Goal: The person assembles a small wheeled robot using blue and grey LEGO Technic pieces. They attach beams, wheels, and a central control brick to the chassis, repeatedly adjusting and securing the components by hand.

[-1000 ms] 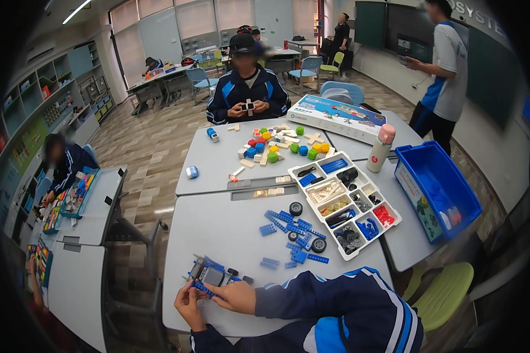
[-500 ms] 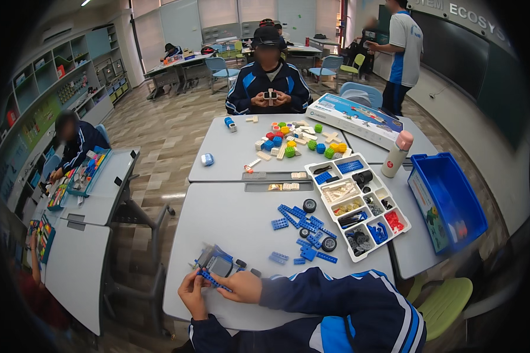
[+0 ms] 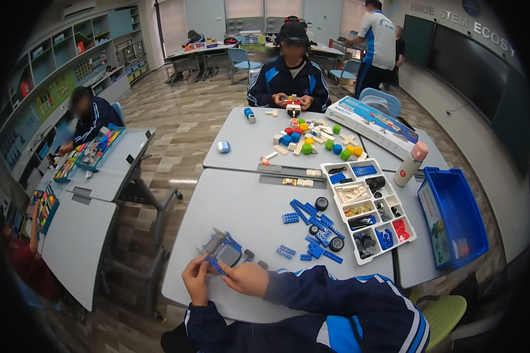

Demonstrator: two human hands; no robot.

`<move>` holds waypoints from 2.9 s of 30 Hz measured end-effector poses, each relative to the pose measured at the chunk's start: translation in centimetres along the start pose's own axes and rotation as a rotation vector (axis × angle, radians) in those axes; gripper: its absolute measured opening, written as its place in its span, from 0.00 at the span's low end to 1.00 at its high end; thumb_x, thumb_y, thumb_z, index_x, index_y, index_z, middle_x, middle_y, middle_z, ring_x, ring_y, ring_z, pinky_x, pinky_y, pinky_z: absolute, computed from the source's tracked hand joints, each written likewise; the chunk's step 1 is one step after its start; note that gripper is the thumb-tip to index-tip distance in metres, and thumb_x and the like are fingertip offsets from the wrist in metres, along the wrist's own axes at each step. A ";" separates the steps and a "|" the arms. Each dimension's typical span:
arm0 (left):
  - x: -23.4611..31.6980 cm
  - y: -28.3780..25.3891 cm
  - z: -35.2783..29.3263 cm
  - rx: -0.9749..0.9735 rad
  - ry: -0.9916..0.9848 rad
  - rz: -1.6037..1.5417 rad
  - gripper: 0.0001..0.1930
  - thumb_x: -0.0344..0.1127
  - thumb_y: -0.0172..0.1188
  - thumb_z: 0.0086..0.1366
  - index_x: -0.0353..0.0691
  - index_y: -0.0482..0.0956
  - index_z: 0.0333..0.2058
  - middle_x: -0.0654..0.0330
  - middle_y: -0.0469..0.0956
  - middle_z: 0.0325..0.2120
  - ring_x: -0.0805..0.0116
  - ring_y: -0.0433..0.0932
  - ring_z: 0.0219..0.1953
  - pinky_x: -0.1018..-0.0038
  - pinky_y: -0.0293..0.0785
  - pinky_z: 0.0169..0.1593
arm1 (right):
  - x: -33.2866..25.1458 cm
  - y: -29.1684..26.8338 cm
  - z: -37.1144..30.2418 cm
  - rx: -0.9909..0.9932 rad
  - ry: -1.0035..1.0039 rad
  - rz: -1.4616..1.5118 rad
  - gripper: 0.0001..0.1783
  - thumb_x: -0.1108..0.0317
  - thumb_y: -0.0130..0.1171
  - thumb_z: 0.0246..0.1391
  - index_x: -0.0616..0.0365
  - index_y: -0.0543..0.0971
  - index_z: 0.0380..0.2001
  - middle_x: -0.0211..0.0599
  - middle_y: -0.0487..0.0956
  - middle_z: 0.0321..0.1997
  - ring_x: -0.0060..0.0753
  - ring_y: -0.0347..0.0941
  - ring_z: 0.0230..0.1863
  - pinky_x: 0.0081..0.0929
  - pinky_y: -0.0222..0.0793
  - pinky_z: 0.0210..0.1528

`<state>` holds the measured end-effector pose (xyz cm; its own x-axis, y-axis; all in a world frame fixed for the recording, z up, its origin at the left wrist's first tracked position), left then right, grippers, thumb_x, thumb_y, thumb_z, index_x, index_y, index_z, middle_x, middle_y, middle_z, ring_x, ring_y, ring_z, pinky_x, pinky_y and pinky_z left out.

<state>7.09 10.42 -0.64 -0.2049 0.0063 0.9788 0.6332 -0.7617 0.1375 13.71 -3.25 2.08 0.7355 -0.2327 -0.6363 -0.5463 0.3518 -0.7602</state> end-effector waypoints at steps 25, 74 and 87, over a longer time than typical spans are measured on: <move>0.2 0.4 -0.1 -0.042 0.023 -0.035 0.12 0.30 0.59 0.68 0.32 0.77 0.48 0.53 0.82 0.40 0.71 0.81 0.33 0.76 0.77 0.38 | -0.8 -2.9 0.2 -0.034 0.015 0.126 0.30 0.50 0.57 0.61 0.52 0.71 0.61 0.42 0.77 0.22 0.46 0.75 0.23 0.41 0.69 0.27; -2.4 0.4 -1.0 -0.235 -0.342 -0.366 0.20 0.29 0.61 0.67 0.28 0.73 0.56 0.47 0.80 0.46 0.73 0.74 0.28 0.81 0.72 0.35 | 1.6 -2.0 -0.4 -0.368 -0.002 0.329 0.32 0.51 0.62 0.59 0.57 0.72 0.61 0.40 0.82 0.26 0.39 0.80 0.27 0.32 0.73 0.34; -2.1 0.6 -1.1 -0.236 -0.354 -0.402 0.22 0.28 0.60 0.67 0.27 0.68 0.58 0.45 0.80 0.45 0.77 0.68 0.26 0.82 0.67 0.32 | 1.4 -2.3 -0.4 -0.345 -0.011 0.332 0.31 0.50 0.62 0.59 0.58 0.74 0.59 0.40 0.83 0.27 0.39 0.81 0.28 0.30 0.74 0.35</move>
<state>7.09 9.21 -2.75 -0.1072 0.5097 0.8536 0.3660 -0.7780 0.5106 15.90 -4.77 2.89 0.5023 -0.1484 -0.8518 -0.8519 0.0837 -0.5170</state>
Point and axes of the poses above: each hand's wrist, its own z-axis towards the middle knuckle, its own y-axis out of the palm, x = y × z, the point moved 8 cm from there along z, towards the middle knuckle
